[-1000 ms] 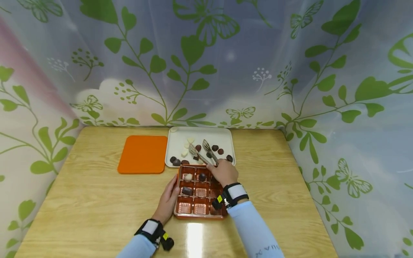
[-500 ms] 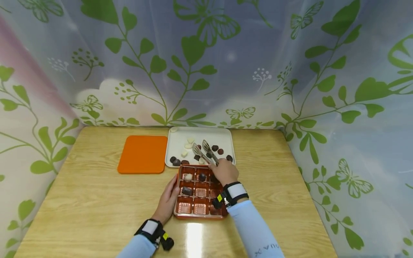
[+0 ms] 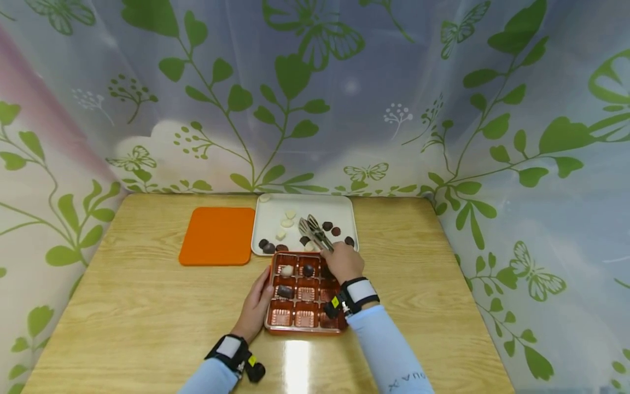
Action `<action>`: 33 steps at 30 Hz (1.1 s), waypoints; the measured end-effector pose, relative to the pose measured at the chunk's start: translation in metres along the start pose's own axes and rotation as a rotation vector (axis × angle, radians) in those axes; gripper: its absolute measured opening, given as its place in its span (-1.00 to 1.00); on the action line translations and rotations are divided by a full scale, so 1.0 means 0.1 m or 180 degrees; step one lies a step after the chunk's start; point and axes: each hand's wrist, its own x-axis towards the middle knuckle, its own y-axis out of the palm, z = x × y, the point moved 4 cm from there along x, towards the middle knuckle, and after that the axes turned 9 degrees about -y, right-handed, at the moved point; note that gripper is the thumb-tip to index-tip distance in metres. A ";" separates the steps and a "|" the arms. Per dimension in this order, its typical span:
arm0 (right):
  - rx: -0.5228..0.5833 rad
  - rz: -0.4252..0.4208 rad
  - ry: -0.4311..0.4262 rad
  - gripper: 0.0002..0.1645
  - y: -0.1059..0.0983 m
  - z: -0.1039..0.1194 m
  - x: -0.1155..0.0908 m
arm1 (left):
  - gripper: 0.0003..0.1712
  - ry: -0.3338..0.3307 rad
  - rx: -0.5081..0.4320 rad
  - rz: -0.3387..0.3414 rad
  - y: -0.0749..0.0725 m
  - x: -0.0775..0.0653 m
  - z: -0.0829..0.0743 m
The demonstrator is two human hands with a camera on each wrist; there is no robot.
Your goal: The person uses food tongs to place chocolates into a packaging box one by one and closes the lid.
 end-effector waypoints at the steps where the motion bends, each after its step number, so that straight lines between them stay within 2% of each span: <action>1: -0.0002 -0.0001 -0.0004 -0.54 0.00 0.00 0.00 | -0.38 0.0006 0.0003 -0.0003 0.00 0.00 0.00; 8: 0.0002 -0.0003 0.0010 -0.54 -0.01 0.00 -0.01 | -0.38 0.0060 0.0014 -0.0001 0.00 0.00 0.01; 21: 0.0008 0.0041 0.0011 -0.55 -0.02 0.01 -0.02 | -0.38 0.0026 0.0072 -0.0027 -0.01 0.00 0.00; 33: -0.0027 -0.0109 -0.0110 -0.59 0.00 -0.07 -0.05 | -0.38 -0.0037 0.0061 -0.0006 0.02 -0.01 -0.01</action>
